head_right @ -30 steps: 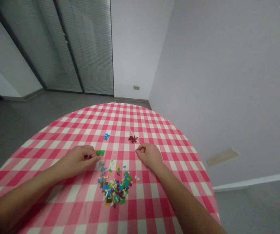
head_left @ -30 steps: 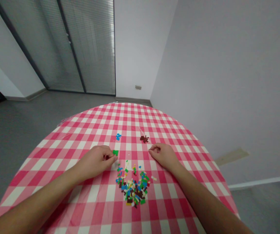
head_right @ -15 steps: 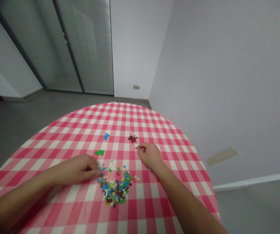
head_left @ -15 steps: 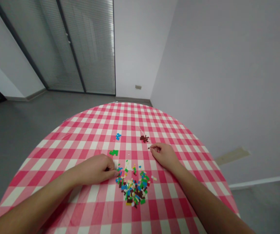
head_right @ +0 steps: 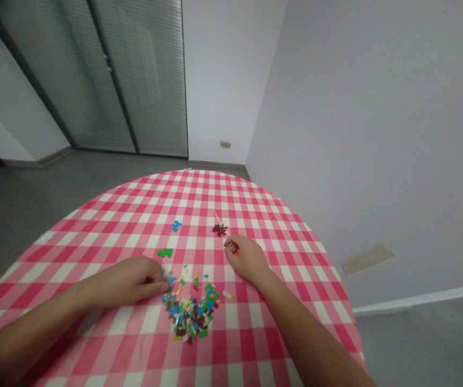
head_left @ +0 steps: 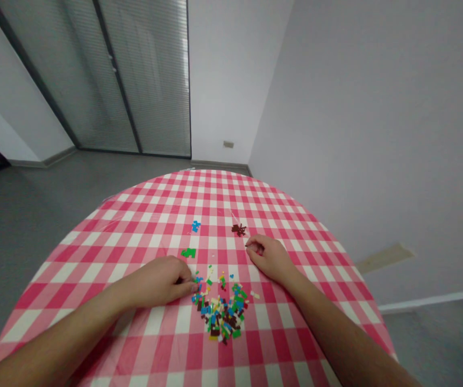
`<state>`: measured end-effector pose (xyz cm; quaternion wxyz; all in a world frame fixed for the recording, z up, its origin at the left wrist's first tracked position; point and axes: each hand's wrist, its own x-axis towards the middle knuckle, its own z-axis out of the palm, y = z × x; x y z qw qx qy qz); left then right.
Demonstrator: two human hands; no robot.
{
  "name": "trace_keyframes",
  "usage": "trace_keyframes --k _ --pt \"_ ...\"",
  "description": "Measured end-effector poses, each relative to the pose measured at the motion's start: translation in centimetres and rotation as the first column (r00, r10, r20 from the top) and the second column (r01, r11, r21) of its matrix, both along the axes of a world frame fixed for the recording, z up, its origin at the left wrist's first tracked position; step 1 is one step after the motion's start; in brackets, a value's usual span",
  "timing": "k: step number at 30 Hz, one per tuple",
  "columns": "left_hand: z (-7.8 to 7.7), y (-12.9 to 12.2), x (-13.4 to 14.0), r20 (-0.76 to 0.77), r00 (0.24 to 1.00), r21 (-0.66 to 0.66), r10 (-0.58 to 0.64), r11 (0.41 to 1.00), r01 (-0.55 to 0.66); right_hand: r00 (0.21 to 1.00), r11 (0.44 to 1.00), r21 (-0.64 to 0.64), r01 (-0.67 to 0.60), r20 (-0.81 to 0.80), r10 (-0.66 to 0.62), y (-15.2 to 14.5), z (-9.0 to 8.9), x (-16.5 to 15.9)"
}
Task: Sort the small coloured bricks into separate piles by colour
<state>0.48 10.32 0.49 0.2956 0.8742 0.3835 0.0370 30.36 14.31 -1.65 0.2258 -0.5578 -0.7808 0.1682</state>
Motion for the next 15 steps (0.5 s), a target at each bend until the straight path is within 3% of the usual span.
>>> trace_keyframes --k 15 --pt "-0.30 0.07 0.08 0.006 1.000 0.028 0.006 1.000 -0.006 0.996 1.000 -0.019 -0.013 0.087 0.014 0.09 0.10 -0.01"
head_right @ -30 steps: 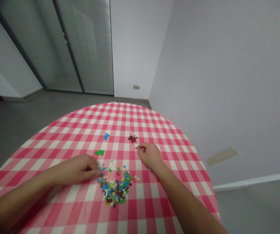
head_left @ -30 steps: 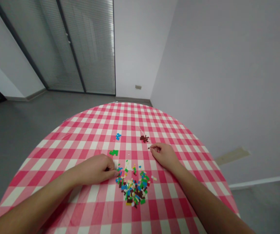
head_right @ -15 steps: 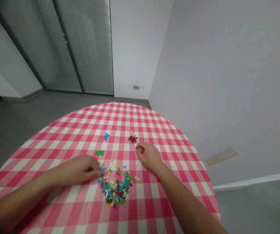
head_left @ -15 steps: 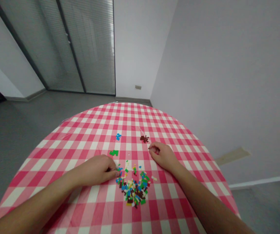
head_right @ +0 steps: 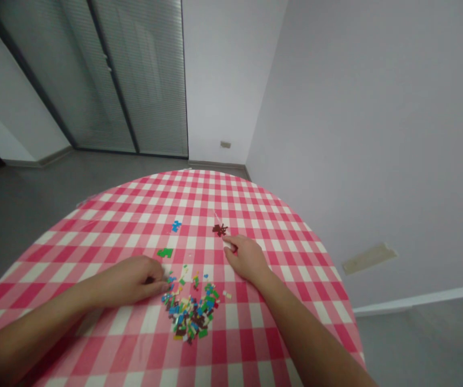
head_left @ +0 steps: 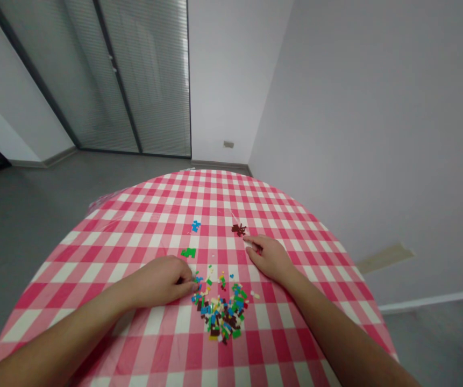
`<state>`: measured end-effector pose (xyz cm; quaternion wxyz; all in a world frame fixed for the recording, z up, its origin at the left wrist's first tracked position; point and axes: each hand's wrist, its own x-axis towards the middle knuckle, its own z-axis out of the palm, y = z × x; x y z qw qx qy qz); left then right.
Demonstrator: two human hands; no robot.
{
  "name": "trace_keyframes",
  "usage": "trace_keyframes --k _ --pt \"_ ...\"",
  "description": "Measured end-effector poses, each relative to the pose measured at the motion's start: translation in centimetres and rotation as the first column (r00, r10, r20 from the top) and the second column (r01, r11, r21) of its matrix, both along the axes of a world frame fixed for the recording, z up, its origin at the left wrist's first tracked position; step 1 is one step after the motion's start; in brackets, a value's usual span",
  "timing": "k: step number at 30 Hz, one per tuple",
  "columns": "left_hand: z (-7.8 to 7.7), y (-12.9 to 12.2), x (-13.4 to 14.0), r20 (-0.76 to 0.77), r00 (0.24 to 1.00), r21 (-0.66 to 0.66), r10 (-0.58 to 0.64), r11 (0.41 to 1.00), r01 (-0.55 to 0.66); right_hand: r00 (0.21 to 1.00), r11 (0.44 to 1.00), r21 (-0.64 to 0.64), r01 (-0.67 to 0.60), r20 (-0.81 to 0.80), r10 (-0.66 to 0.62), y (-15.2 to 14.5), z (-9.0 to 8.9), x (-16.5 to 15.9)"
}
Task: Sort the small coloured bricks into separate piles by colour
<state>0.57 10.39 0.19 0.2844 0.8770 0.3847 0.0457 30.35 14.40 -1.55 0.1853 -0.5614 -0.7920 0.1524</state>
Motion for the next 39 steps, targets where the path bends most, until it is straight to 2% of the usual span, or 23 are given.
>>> trace_keyframes --k 23,33,39 --pt "-0.27 0.23 -0.19 0.000 1.000 0.011 0.014 1.000 -0.014 0.998 0.999 -0.020 0.045 0.046 -0.044 0.19 0.18 -0.44" --pt "-0.16 0.17 0.26 0.144 0.962 -0.047 0.230 0.973 -0.226 0.997 1.000 -0.020 0.024 0.070 -0.022 0.21 0.36 -0.32" --pt "-0.33 0.28 0.48 0.158 0.978 0.016 0.139 0.990 -0.143 0.999 1.000 -0.015 0.017 0.037 -0.017 0.07 0.35 -0.26"
